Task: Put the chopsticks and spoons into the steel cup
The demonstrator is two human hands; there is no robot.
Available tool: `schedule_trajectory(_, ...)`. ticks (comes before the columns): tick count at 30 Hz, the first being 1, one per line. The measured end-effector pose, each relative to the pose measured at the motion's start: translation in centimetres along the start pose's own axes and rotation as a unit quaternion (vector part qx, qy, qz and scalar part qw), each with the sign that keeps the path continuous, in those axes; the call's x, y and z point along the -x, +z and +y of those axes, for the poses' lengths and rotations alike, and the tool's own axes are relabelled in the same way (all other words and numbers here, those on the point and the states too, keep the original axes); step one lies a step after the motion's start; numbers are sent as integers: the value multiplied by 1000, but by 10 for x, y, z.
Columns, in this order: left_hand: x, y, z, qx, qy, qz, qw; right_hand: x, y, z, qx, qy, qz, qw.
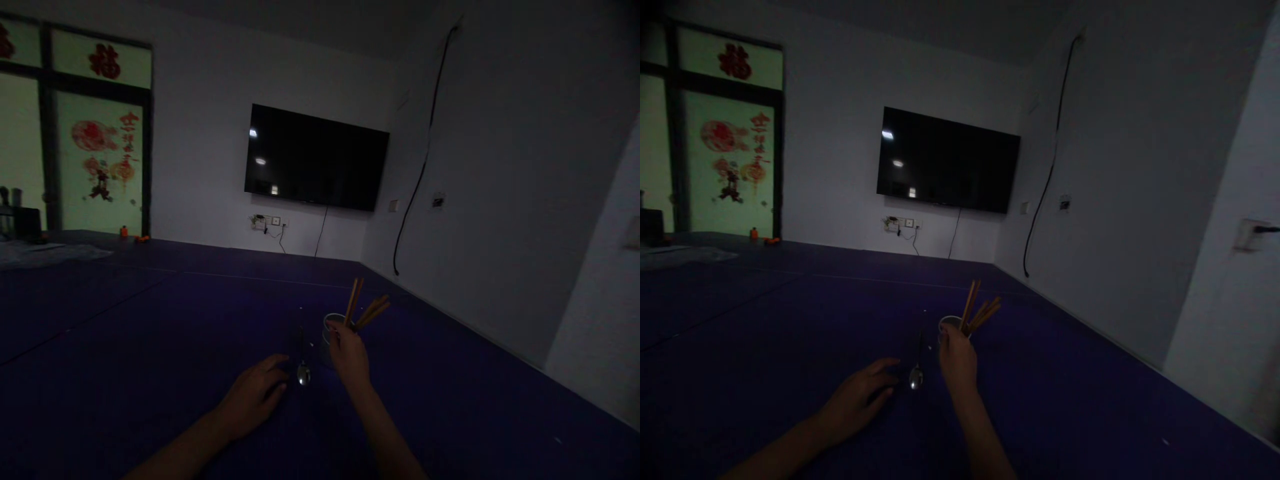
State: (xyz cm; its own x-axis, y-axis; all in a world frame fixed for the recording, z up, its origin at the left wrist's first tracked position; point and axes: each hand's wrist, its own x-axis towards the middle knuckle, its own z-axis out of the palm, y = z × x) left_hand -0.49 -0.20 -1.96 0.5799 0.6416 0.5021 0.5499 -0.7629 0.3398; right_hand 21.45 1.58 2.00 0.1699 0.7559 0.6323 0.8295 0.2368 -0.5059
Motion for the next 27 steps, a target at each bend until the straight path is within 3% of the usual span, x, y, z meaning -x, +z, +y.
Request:
schedule_trajectory(6,0,3,-1,-3,4,2,1000,-1,-2,4,-2,2,6,1000)
schedule_trajectory(14,1,1,0,-1,3,-6,1000,-5,-3,14,-23,39,73,996)
schedule_trajectory(27,0,3,-3,5,7,-23,1000,-2,-1,11,-30,20,88,995)
